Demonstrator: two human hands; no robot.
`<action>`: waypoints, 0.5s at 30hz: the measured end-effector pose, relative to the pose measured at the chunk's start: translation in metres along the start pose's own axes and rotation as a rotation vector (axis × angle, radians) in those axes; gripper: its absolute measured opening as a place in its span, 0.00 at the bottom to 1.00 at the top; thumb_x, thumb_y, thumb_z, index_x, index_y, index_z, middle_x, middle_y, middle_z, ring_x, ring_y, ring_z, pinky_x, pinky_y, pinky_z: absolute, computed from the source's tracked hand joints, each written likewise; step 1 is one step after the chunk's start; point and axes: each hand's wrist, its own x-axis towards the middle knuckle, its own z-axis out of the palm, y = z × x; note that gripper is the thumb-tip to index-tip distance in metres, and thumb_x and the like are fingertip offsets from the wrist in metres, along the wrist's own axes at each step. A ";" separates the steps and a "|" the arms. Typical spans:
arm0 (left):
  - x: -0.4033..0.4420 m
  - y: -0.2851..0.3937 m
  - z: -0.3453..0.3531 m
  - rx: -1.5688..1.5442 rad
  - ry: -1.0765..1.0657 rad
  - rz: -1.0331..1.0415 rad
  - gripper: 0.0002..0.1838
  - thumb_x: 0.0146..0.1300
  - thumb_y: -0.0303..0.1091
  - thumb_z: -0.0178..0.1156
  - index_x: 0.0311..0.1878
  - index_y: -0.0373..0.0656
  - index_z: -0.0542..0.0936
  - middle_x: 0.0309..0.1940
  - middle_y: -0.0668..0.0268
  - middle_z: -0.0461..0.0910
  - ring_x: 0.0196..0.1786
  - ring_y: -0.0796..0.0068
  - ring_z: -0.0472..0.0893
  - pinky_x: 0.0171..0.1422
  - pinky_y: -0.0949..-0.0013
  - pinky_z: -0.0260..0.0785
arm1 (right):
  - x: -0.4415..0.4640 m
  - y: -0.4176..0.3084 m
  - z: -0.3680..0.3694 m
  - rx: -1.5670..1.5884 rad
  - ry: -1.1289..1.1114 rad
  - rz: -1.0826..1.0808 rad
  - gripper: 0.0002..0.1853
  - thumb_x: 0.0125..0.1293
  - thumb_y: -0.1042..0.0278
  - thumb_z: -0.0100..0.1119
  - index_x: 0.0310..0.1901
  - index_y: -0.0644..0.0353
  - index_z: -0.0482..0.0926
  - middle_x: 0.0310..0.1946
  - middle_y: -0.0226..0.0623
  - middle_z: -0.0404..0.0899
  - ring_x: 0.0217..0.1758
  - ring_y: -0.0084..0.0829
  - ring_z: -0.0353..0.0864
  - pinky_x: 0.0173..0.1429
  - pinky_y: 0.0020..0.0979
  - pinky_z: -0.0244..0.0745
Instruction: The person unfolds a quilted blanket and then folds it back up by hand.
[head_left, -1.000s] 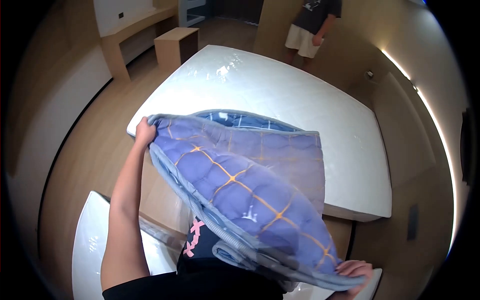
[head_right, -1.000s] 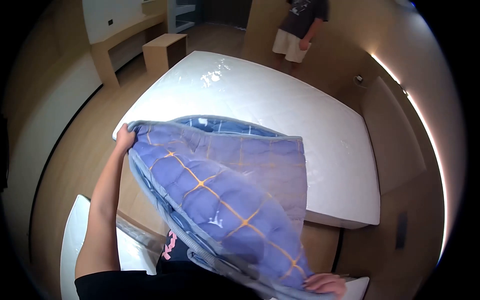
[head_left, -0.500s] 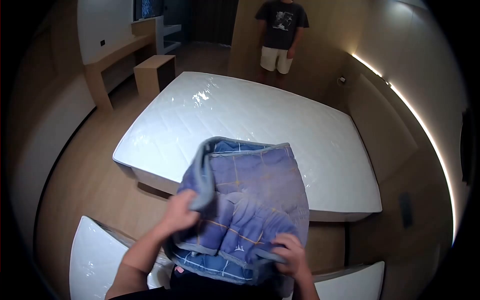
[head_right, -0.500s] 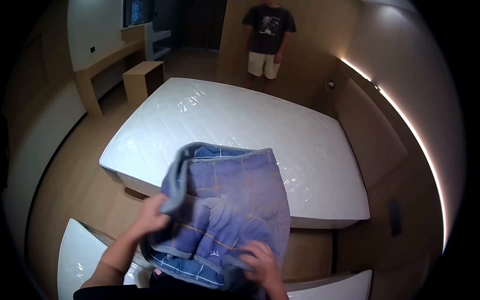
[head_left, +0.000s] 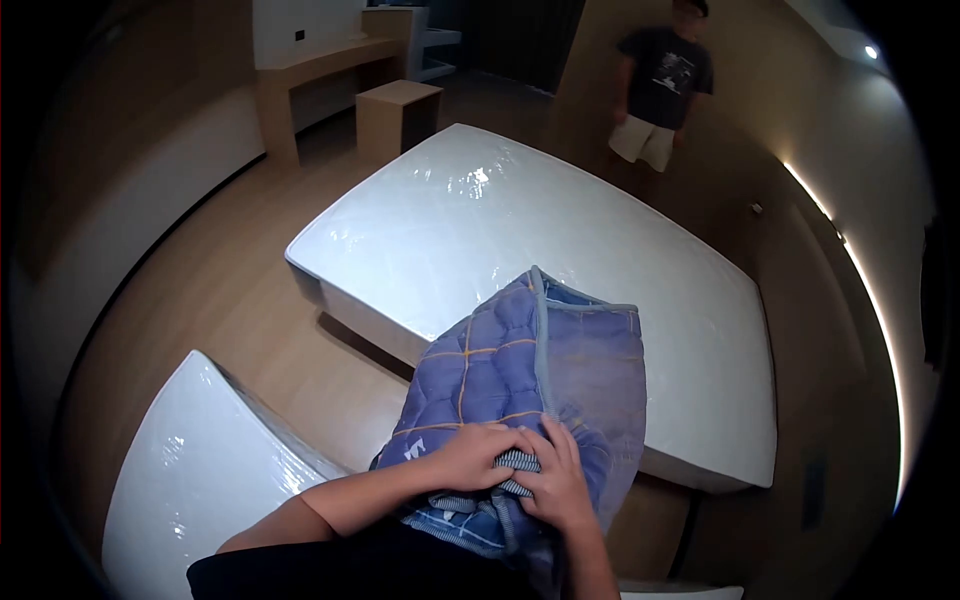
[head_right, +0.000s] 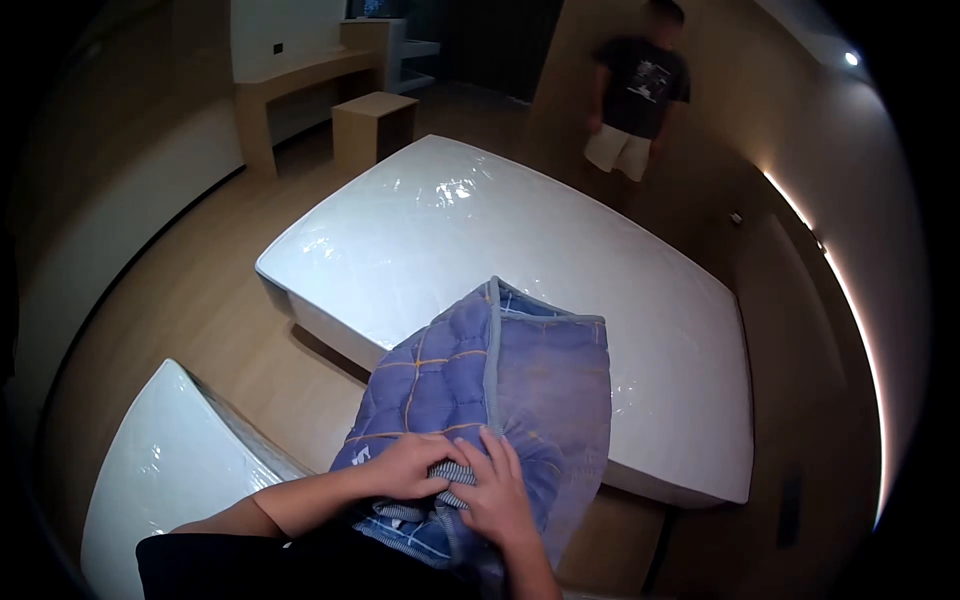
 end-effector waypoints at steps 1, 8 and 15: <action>-0.002 0.000 -0.002 -0.037 0.059 0.004 0.17 0.51 0.29 0.66 0.46 0.41 0.80 0.40 0.57 0.83 0.44 0.52 0.83 0.49 0.58 0.76 | 0.003 0.002 0.002 0.024 -0.005 -0.011 0.12 0.42 0.69 0.68 0.32 0.51 0.85 0.65 0.42 0.72 0.71 0.49 0.67 0.74 0.54 0.59; -0.003 0.004 -0.011 0.231 0.169 0.014 0.11 0.57 0.31 0.66 0.43 0.43 0.79 0.44 0.59 0.83 0.45 0.55 0.83 0.49 0.58 0.76 | 0.018 0.029 0.081 0.025 -0.035 0.150 0.12 0.52 0.67 0.65 0.41 0.51 0.85 0.54 0.40 0.79 0.57 0.39 0.77 0.59 0.42 0.67; 0.050 0.054 0.117 -0.123 -0.213 0.488 0.09 0.61 0.38 0.62 0.42 0.47 0.80 0.37 0.62 0.79 0.41 0.58 0.79 0.45 0.61 0.70 | 0.036 0.050 0.172 -0.023 -0.174 0.260 0.11 0.56 0.64 0.60 0.39 0.49 0.88 0.45 0.38 0.76 0.55 0.40 0.76 0.57 0.42 0.67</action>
